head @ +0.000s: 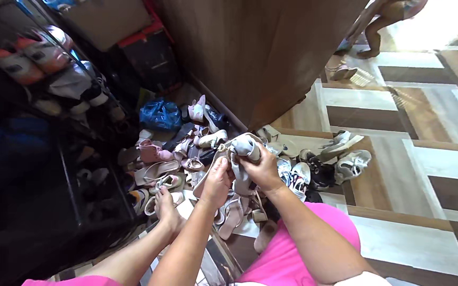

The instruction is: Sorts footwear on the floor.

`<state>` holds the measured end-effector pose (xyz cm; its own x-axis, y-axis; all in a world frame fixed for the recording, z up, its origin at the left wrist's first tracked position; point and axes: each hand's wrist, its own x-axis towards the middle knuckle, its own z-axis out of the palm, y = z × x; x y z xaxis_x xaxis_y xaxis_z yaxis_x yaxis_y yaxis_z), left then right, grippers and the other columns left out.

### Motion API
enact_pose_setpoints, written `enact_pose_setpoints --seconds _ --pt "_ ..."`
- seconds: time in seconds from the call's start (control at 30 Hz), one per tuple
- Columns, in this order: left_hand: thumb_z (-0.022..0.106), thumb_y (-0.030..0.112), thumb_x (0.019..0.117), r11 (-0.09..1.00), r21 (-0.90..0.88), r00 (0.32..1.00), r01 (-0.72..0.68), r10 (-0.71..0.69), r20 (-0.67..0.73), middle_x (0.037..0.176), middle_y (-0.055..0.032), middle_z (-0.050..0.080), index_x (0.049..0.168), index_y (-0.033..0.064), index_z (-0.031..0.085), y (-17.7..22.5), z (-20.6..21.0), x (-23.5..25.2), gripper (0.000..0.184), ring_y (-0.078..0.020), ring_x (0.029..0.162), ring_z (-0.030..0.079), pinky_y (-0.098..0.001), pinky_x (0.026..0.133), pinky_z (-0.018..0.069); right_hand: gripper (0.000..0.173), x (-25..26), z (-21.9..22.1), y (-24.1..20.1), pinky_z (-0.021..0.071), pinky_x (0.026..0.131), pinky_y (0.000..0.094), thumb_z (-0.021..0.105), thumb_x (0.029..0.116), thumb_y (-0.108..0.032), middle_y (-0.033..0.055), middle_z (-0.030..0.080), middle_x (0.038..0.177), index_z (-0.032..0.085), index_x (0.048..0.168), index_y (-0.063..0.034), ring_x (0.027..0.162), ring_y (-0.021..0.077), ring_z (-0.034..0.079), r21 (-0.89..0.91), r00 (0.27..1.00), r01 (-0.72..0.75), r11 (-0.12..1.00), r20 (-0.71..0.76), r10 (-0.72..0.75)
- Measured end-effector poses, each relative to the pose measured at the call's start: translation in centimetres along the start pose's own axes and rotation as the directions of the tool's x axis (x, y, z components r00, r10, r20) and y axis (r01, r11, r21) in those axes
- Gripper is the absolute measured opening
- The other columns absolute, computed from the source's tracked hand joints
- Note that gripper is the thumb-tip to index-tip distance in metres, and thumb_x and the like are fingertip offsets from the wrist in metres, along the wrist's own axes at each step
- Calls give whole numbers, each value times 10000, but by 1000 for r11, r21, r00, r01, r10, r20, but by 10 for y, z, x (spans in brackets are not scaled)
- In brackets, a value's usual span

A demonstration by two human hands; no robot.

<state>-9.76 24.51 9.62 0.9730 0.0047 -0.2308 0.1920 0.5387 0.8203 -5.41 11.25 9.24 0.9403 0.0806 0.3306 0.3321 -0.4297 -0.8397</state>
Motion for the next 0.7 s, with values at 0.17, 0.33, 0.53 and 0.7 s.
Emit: enact_pose_setpoints --seconds 0.17,0.33,0.53,0.7 --pt "188 236 1118 998 40 999 45 -46 15 1105 -65 668 1315 67 490 2 -2 -3 398 -150 1010 664 -349 930 544 652 -1 0 1 531 954 571 855 810 -220 271 633 1247 578 1315 85 1129 382 653 -28 989 6 1000 148 -2" --pt "296 256 1129 857 442 955 264 -297 5 1072 -118 664 1313 -35 512 40 0 -6 407 -157 950 673 -330 905 554 477 6 -7 9 551 936 529 809 816 -94 241 686 1151 634 1222 84 1062 337 689 25 992 86 996 90 -88" --pt "540 228 1048 489 863 971 -126 240 6 806 -89 680 961 -5 685 75 -23 -4 287 -162 716 645 -402 717 550 421 10 -19 11 561 918 507 789 804 -95 223 698 1092 660 1164 82 1021 320 698 13 958 246 969 150 -245" --pt "642 125 988 140 932 908 -335 313 280 1034 -173 686 1105 -13 710 85 -6 -2 194 -265 883 683 -460 815 576 377 7 -11 5 558 860 502 750 782 -136 209 702 1027 696 1092 72 973 321 691 41 894 431 901 113 -433"
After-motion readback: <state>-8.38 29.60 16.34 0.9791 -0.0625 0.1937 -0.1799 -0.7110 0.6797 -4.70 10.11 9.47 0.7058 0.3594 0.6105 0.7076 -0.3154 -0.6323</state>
